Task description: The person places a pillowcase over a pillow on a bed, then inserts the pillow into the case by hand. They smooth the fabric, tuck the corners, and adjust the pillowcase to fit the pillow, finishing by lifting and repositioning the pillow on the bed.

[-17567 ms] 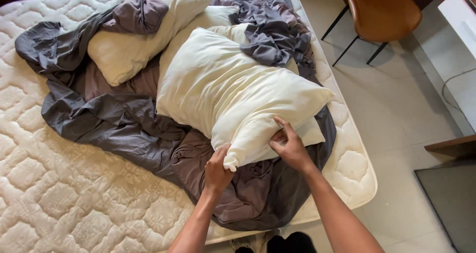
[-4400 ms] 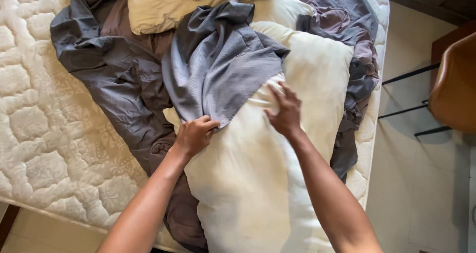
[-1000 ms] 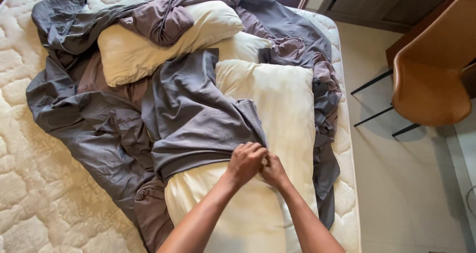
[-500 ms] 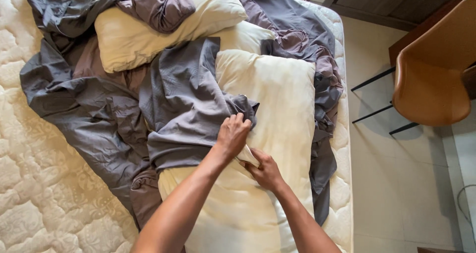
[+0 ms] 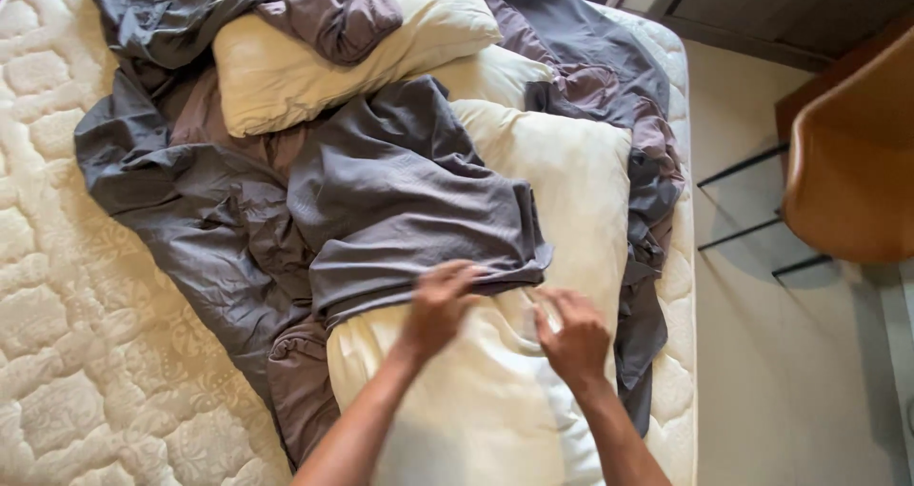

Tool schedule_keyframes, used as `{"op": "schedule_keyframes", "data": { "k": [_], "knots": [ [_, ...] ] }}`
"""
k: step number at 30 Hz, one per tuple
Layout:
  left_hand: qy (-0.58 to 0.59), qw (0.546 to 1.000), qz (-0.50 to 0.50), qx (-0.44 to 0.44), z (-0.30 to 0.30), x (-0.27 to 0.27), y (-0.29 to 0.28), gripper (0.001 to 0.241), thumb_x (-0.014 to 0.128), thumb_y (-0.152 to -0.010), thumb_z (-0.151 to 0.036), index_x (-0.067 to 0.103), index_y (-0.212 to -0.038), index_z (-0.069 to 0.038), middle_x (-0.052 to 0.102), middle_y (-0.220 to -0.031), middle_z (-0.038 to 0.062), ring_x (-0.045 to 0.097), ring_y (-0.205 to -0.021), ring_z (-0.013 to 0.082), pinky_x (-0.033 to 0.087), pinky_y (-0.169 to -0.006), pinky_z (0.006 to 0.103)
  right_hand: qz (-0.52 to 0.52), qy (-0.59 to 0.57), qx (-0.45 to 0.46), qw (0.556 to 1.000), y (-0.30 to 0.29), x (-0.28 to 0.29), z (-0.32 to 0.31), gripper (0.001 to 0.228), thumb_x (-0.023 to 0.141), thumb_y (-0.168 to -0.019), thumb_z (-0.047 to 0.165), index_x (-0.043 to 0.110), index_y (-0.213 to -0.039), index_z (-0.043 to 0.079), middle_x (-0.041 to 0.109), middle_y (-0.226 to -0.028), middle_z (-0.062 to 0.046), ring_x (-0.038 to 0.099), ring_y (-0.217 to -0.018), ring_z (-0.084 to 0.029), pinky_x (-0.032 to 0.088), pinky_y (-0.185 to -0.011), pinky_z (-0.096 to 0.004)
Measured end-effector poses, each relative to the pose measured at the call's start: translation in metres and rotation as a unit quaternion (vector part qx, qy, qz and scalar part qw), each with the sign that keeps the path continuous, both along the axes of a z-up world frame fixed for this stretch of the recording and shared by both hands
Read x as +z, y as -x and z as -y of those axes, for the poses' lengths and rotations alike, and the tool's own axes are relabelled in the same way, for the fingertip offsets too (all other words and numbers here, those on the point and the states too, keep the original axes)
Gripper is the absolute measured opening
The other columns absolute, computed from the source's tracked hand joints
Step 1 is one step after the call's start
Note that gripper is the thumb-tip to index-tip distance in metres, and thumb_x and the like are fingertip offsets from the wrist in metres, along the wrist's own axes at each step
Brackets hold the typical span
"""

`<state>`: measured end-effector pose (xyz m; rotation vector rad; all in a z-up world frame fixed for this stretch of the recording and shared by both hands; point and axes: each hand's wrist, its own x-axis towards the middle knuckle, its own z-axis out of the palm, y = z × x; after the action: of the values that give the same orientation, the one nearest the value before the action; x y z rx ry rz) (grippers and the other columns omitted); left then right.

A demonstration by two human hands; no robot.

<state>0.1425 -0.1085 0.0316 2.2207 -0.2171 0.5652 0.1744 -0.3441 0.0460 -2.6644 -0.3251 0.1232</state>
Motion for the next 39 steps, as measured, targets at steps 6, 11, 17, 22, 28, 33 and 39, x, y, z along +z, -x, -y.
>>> {"op": "schedule_keyframes", "data": {
  "k": [6, 11, 17, 22, 28, 33, 39],
  "knots": [
    [-0.031, 0.972, -0.133, 0.193, -0.112, -0.093, 0.081, 0.045, 0.075, -0.078, -0.01, 0.07, -0.122, -0.001, 0.066, -0.123, 0.019, 0.061, -0.115, 0.0376, 0.049, -0.096, 0.0484, 0.273, -0.025, 0.206, 0.94, -0.077, -0.01, -0.046, 0.056, 0.069, -0.062, 0.011, 0.073, -0.118, 0.014, 0.072, -0.112, -0.012, 0.068, -0.1, -0.034, 0.052, -0.082, -0.047],
    [0.018, 0.964, -0.142, 0.222, -0.125, -0.125, 0.087, 0.021, 0.067, -0.086, -0.002, 0.074, -0.106, -0.003, 0.072, -0.109, 0.014, 0.068, -0.104, 0.0345, 0.054, -0.09, 0.0448, -0.09, -0.04, 0.174, 0.98, -0.07, 0.003, 0.012, 0.025, 0.067, -0.083, 0.007, 0.073, -0.107, 0.012, 0.071, -0.084, -0.017, 0.067, -0.074, -0.037, 0.052, -0.069, -0.044],
    [0.092, 0.988, -0.081, 0.096, -0.075, -0.066, 0.113, 0.016, 0.061, -0.088, 0.004, 0.071, -0.099, -0.002, 0.072, -0.089, 0.016, 0.072, -0.08, 0.0328, 0.059, -0.071, 0.0401, -0.098, 0.056, 0.162, 0.98, -0.042, -0.013, 0.077, 0.027, 0.069, -0.083, 0.009, 0.071, -0.109, 0.015, 0.072, -0.096, -0.013, 0.067, -0.089, -0.037, 0.054, -0.072, -0.044],
    [0.063, 0.983, -0.174, -0.007, -0.039, -0.011, 0.156, 0.011, 0.066, -0.087, 0.001, 0.071, -0.095, -0.003, 0.069, -0.083, 0.015, 0.071, -0.076, 0.0326, 0.056, -0.066, 0.0437, 0.042, 0.045, 0.117, 0.991, -0.033, -0.041, 0.058, 0.05, 0.072, -0.072, 0.007, 0.068, -0.121, 0.016, 0.068, -0.115, -0.009, 0.066, -0.105, -0.035, 0.052, -0.088, -0.044],
    [0.01, 0.976, -0.216, -0.008, -0.042, 0.006, 0.106, 0.028, 0.077, -0.085, -0.022, 0.071, -0.108, -0.006, 0.069, -0.099, 0.013, 0.07, -0.09, 0.0331, 0.056, -0.073, 0.0428, -0.056, -0.334, -0.248, 0.907, -0.013, -0.125, 0.058, 0.068, 0.082, -0.082, 0.026, 0.048, -0.135, 0.001, 0.061, -0.121, -0.014, 0.059, -0.109, -0.025, 0.052, -0.091, -0.037],
    [-0.098, 0.995, -0.034, -0.015, -0.006, 0.036, 0.031, 0.068, 0.082, -0.074, -0.035, 0.063, -0.127, 0.003, 0.059, -0.125, 0.023, 0.057, -0.11, 0.0422, 0.047, -0.082, 0.0523, -0.309, -0.334, -0.148, 0.878, 0.04, -0.05, -0.003, 0.054, 0.078, -0.085, 0.023, 0.059, -0.132, 0.006, 0.072, -0.118, -0.007, 0.065, -0.103, -0.017, 0.053, -0.09, -0.034],
    [0.003, 0.993, -0.098, -0.072, 0.046, -0.049, -0.025, 0.02, 0.075, -0.082, -0.019, 0.071, -0.099, -0.01, 0.067, -0.096, 0.008, 0.07, -0.094, 0.0306, 0.057, -0.079, 0.0405, -0.166, -0.275, 0.05, 0.946, 0.037, -0.073, 0.012, 0.038, 0.076, -0.087, 0.01, 0.065, -0.122, -0.002, 0.075, -0.106, -0.012, 0.068, -0.097, -0.021, 0.055, -0.084, -0.034]
  ]
}}
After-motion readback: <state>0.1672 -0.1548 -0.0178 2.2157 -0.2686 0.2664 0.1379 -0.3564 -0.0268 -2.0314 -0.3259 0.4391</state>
